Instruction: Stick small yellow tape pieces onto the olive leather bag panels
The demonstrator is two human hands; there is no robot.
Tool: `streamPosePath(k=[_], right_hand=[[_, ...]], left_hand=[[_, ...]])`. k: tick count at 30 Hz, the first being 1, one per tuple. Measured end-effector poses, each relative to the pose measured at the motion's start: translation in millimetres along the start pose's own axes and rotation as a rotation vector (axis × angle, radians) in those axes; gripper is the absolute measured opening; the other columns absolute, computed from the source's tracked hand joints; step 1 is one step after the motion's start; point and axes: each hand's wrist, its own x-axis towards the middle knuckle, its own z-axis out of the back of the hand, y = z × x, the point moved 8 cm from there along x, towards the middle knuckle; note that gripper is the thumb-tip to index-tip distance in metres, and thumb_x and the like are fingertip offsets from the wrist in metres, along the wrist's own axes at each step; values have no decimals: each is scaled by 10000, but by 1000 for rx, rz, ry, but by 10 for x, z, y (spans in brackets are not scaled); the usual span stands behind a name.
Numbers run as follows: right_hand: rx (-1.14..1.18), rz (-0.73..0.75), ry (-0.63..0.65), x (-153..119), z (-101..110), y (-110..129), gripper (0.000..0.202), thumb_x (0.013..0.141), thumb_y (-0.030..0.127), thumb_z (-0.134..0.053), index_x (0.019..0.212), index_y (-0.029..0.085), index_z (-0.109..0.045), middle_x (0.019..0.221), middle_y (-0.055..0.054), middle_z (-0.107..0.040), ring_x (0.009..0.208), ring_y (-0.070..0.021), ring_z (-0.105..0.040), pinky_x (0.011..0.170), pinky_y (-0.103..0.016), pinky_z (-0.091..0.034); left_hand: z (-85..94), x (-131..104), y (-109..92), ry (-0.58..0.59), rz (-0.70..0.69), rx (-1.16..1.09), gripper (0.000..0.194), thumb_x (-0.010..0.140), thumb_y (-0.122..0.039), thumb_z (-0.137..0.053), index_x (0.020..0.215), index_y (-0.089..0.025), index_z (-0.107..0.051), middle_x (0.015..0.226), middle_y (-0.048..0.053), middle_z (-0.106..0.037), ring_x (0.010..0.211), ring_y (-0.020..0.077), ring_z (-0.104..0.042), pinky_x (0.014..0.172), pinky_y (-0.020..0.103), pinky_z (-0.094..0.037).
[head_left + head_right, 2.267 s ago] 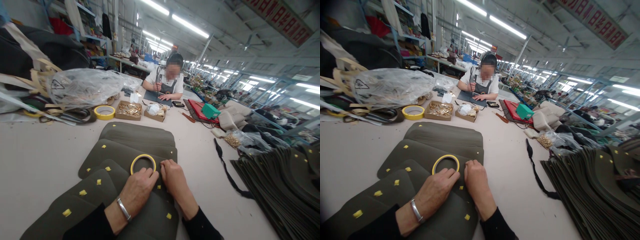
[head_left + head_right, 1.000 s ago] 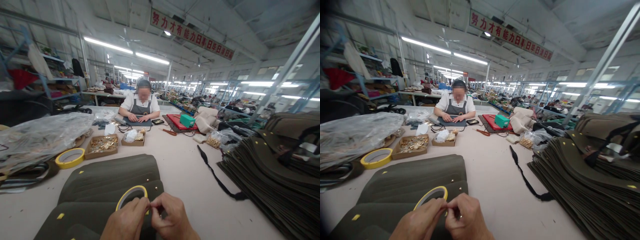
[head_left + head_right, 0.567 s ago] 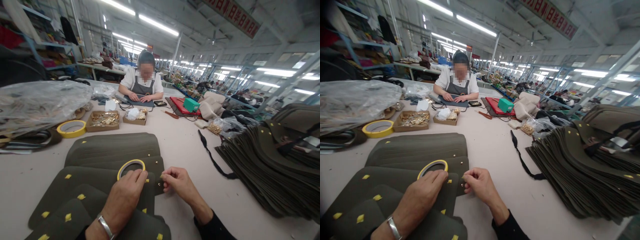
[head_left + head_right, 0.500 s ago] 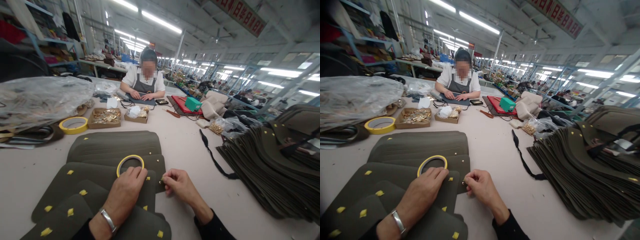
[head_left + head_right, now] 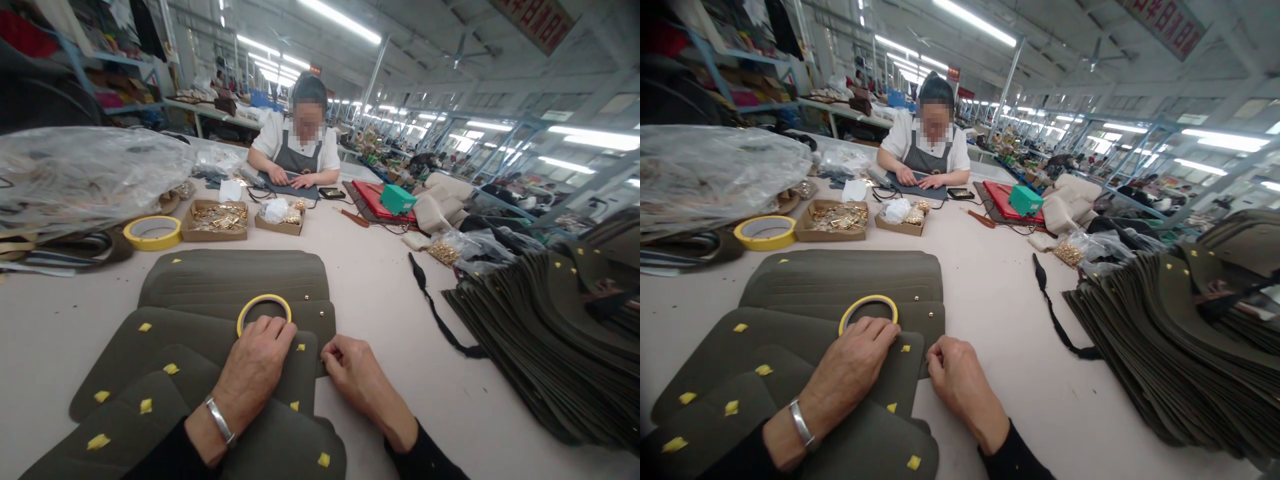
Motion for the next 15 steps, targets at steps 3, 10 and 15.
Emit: streamPosePath(k=[3, 10, 15], right_hand=[[-18, -11, 4, 27, -19, -21, 124, 786, 83, -540, 792, 164, -634, 644, -10, -657, 602, -146, -608, 582, -240, -420], [156, 51, -36, -39, 159, -74, 119, 868, 164, -527, 917, 177, -635, 653, 15, -638, 550, -118, -587, 548, -221, -445], [-117, 223, -26, -106, 54, 85, 149, 814, 90, -571, 790, 186, -683, 730, -21, -655, 642, -141, -613, 630, -242, -456]], left_hand=[[-15, 29, 20, 13, 6, 12, 172, 914, -124, -447, 931, -188, -606, 880, 58, -586, 850, 230, -512, 769, 378, -448], [-9, 23, 60, -16, -1, -10, 178, 934, -141, -419, 973, -182, -588, 877, 55, -573, 838, 226, -505, 762, 377, -440], [-12, 20, 75, -31, -10, -19, 171, 928, -132, -425, 968, -178, -584, 867, 51, -574, 820, 229, -503, 747, 383, -437]])
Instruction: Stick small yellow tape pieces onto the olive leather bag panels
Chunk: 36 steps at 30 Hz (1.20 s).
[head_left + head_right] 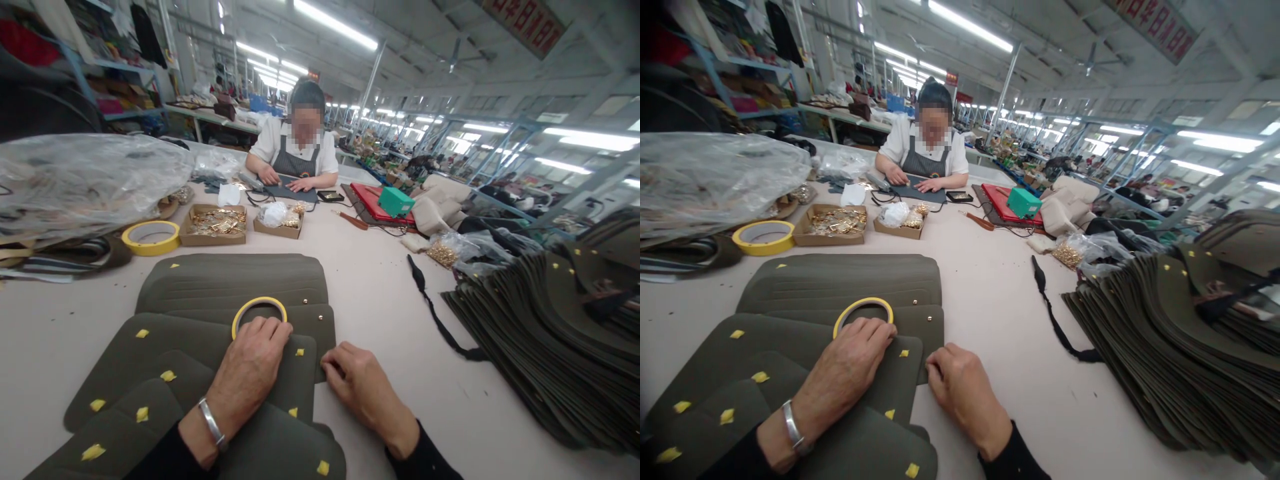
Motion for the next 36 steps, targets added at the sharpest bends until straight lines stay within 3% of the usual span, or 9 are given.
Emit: streamPosePath(k=[5, 9, 11, 14, 17, 20, 24, 29, 36], right_hand=[[-72, -200, -38, 59, -96, -96, 136, 750, 83, -604, 689, 180, -678, 673, -27, -673, 594, -152, -622, 589, -245, -438], [-4, -228, 6, 104, -59, -125, 154, 738, 97, -589, 665, 185, -692, 619, -13, -678, 555, -145, -615, 538, -231, -405], [110, -198, 51, 129, -28, -100, 178, 759, 107, -572, 682, 188, -710, 608, -2, -683, 543, -133, -610, 519, -218, -399], [270, -136, -74, 180, 144, -9, 178, 810, 138, -558, 816, 180, -731, 731, -19, -720, 620, -136, -632, 574, -220, -450], [354, 15, -206, 236, 276, 204, 181, 835, 149, -556, 939, 172, -702, 831, -39, -716, 687, -140, -630, 644, -238, -491], [315, 203, -198, 288, 269, 459, 192, 848, 120, -539, 971, 181, -673, 861, -48, -695, 750, -148, -619, 702, -259, -500], [226, 331, -192, 308, 204, 586, 161, 875, 116, -511, 932, 188, -643, 817, -53, -671, 776, -165, -607, 717, -279, -492], [149, 384, -243, 266, 108, 559, 169, 873, 103, -465, 852, 187, -610, 741, -41, -641, 683, -155, -580, 646, -265, -463], [92, 347, -368, 263, 112, 549, 137, 821, 91, -483, 789, 191, -571, 675, -16, -610, 597, -136, -558, 574, -244, -410]], left_hand=[[90, 1, 3, -44, -28, -57, 205, 935, -129, -383, 953, -183, -580, 831, 47, -577, 794, 229, -517, 727, 387, -451], [108, -73, -36, -63, -88, -180, 236, 946, -142, -350, 932, -201, -578, 792, 26, -609, 733, 199, -568, 675, 342, -486], [106, -100, -48, -84, -114, -263, 236, 950, -152, -354, 966, -208, -583, 817, 20, -649, 743, 178, -614, 684, 305, -515], [183, -115, -32, -185, -136, -375, 267, 960, -191, -378, 1166, -214, -547, 994, 30, -707, 869, 146, -675, 784, 239, -541], [218, -106, -46, -181, -154, -401, 435, 969, -207, -364, 1404, -219, -355, 1117, 50, -703, 929, 132, -691, 813, 201, -541], [245, -110, -42, -193, -128, -389, 495, 976, -228, -350, 1459, -199, -243, 1109, 77, -709, 892, 145, -706, 765, 205, -555], [223, -127, -49, -211, -115, -371, 473, 989, -251, -331, 1446, -183, -234, 1038, 67, -730, 802, 150, -715, 676, 211, -563], [197, -145, -83, -213, -124, -343, 394, 990, -251, -329, 1375, -169, -326, 1019, 73, -728, 812, 157, -710, 707, 235, -562], [216, -104, -59, -177, -96, -417, 214, 980, -206, -326, 974, -228, -539, 779, -4, -685, 676, 135, -674, 597, 211, -516]])
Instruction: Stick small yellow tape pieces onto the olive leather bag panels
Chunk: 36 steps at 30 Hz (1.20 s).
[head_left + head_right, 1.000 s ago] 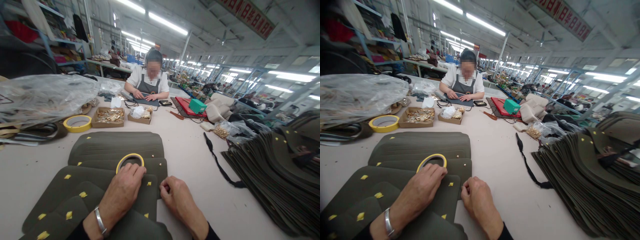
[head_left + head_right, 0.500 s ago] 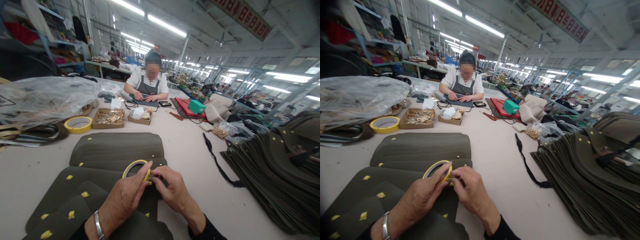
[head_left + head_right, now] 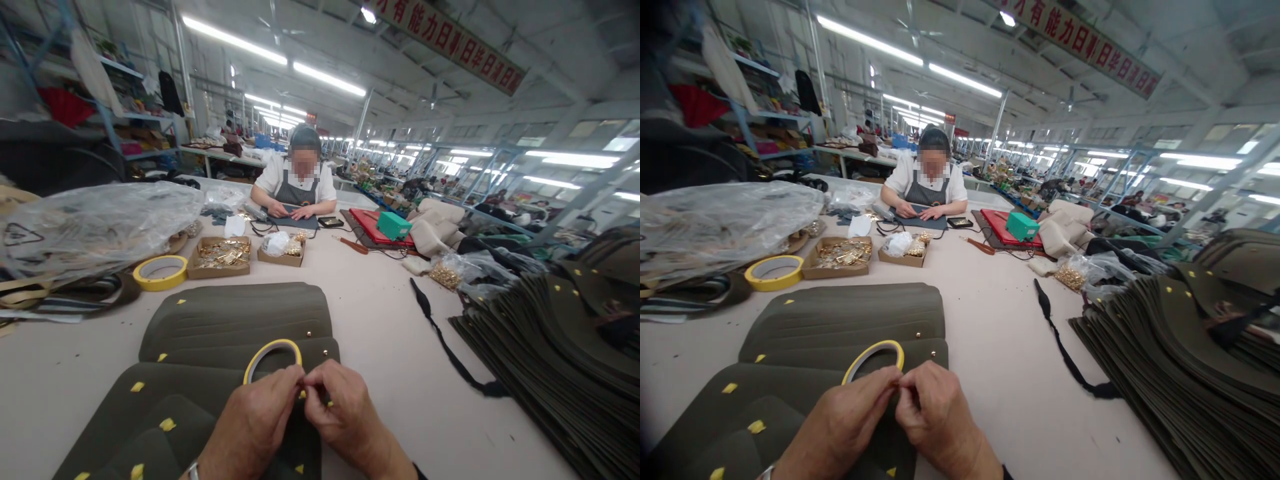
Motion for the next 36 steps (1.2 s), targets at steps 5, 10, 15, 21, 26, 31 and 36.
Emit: streamPosePath(k=[5, 10, 15, 21, 26, 31, 36], right_hand=[[-10, 10, 8, 9, 4, 4, 154, 815, 82, -474, 776, 187, -581, 645, -12, -601, 576, -133, -551, 558, -239, -398], [27, -94, -34, -4, 6, -20, 164, 785, 78, -472, 748, 180, -595, 649, -14, -603, 584, -129, -564, 556, -229, -406], [49, -382, -60, -25, 33, -313, 137, 751, 112, -513, 676, 183, -603, 615, 4, -597, 543, -120, -551, 538, -227, -414], [484, -821, -7, -255, 66, -1004, 221, 819, 369, -589, 779, 156, -629, 610, -5, -614, 515, -126, -575, 506, -239, -477], [562, -733, 39, -213, 23, -1044, 245, 841, 381, -590, 958, 166, -595, 691, 7, -603, 617, -133, -587, 549, -239, -479], [326, -606, 82, -86, -23, -918, 141, 850, 267, -559, 964, 185, -561, 707, 14, -606, 635, -136, -577, 607, -251, -464], [151, -549, 107, -14, -42, -865, 109, 835, 194, -531, 940, 187, -557, 710, 5, -619, 634, -147, -601, 620, -254, -470]], left_hand=[[-9, 32, 3, 30, 2, 54, 213, 965, -195, -346, 925, -227, -553, 779, 8, -654, 695, 149, -639, 652, 236, -512], [-11, 84, -15, 50, 73, 104, 225, 929, -140, -366, 812, -221, -541, 727, 1, -609, 656, 152, -596, 592, 239, -472], [127, 77, -231, -143, -30, 107, 227, 938, -138, -369, 797, -200, -535, 680, 3, -564, 629, 143, -555, 589, 236, -440], [38, 53, -185, -60, -31, 266, 152, 915, -109, -444, 853, -196, -552, 754, 15, -592, 686, 176, -563, 639, 292, -464], [-228, 37, 107, 216, 121, 375, 190, 859, -63, -536, 976, -204, -586, 932, 35, -631, 844, 223, -573, 736, 362, -513], [-301, 37, 126, 298, 163, 365, 179, 875, -73, -513, 964, -205, -594, 960, 35, -618, 872, 233, -551, 774, 396, -515], [-283, 37, 114, 315, 177, 362, 168, 886, -78, -492, 940, -202, -592, 939, 38, -604, 855, 233, -544, 773, 397, -505]])
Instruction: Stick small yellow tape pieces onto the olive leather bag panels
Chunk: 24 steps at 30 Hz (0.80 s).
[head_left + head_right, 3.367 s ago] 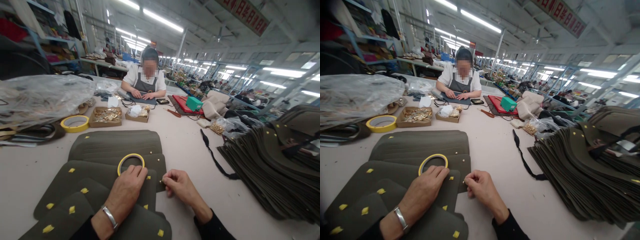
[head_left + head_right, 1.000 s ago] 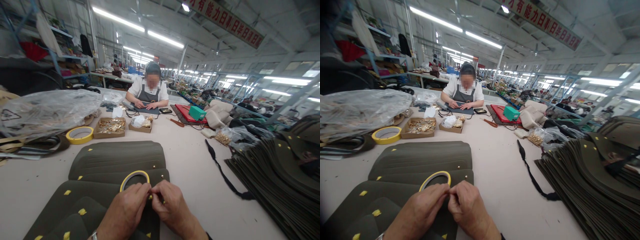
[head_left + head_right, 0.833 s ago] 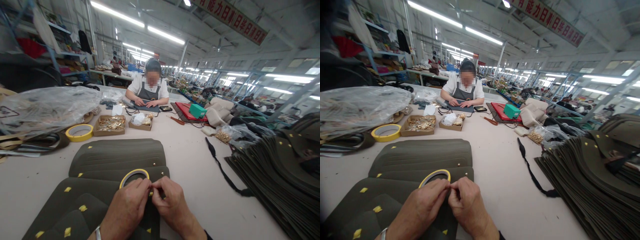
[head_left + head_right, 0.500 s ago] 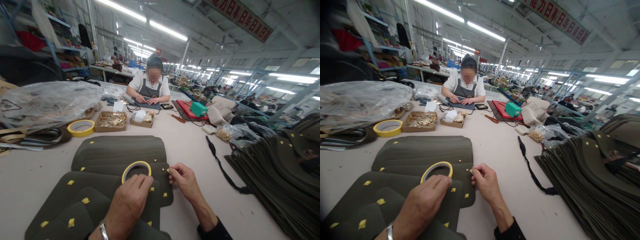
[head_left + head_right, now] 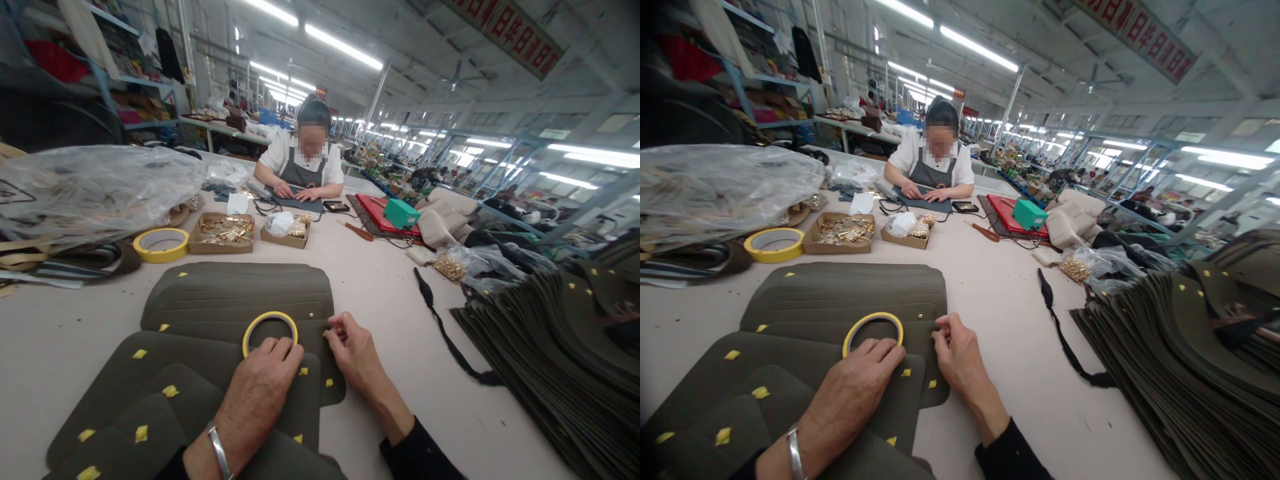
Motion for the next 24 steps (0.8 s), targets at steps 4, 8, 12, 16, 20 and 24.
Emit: streamPosePath(k=[4, 8, 12, 16, 20, 24], right_hand=[[-46, -15, 19, 26, -18, -47, 90, 822, 177, -552, 910, 195, -558, 674, 16, -629, 609, -145, -613, 609, -245, -466], [-129, -57, -11, 13, 91, -142, 130, 825, 262, -625, 931, 203, -577, 559, 56, -581, 517, -145, -574, 548, -246, -437], [-149, 145, -83, -57, 220, -3, 71, 876, 246, -580, 907, 198, -623, 746, -12, -660, 665, -153, -620, 648, -255, -476], [-255, 340, 38, -120, 27, 160, 161, 881, 140, -515, 885, 185, -669, 841, -59, -679, 793, -180, -636, 759, -288, -485], [-228, 142, 17, -18, -52, 50, 165, 855, 150, -545, 867, 178, -707, 832, -60, -716, 766, -187, -657, 738, -297, -494], [-124, -87, 17, 36, -33, -99, 148, 824, 210, -585, 800, 183, -729, 753, -29, -733, 663, -168, -650, 642, -268, -481]], left_hand=[[-10, 4, 25, 8, 16, 16, 188, 882, -58, -479, 929, -202, -590, 921, 38, -593, 844, 231, -539, 761, 388, -489], [-6, 17, 54, 11, 28, 43, 191, 899, -81, -452, 931, -206, -592, 910, 43, -591, 838, 239, -529, 762, 402, -466], [16, 26, 76, -4, 39, 67, 213, 905, -83, -425, 937, -210, -594, 890, 47, -586, 829, 247, -520, 752, 408, -447], [47, 51, 86, -55, 16, 55, 207, 923, -116, -398, 904, -206, -584, 850, 48, -569, 805, 248, -503, 735, 411, -431], [180, 53, 67, -190, -59, -40, 219, 951, -147, -355, 907, -183, -566, 806, 44, -549, 778, 226, -488, 720, 385, -427], [378, -17, 0, -346, -178, -172, 184, 961, -157, -368, 926, -171, -548, 794, 35, -555, 760, 193, -498, 708, 335, -432]])
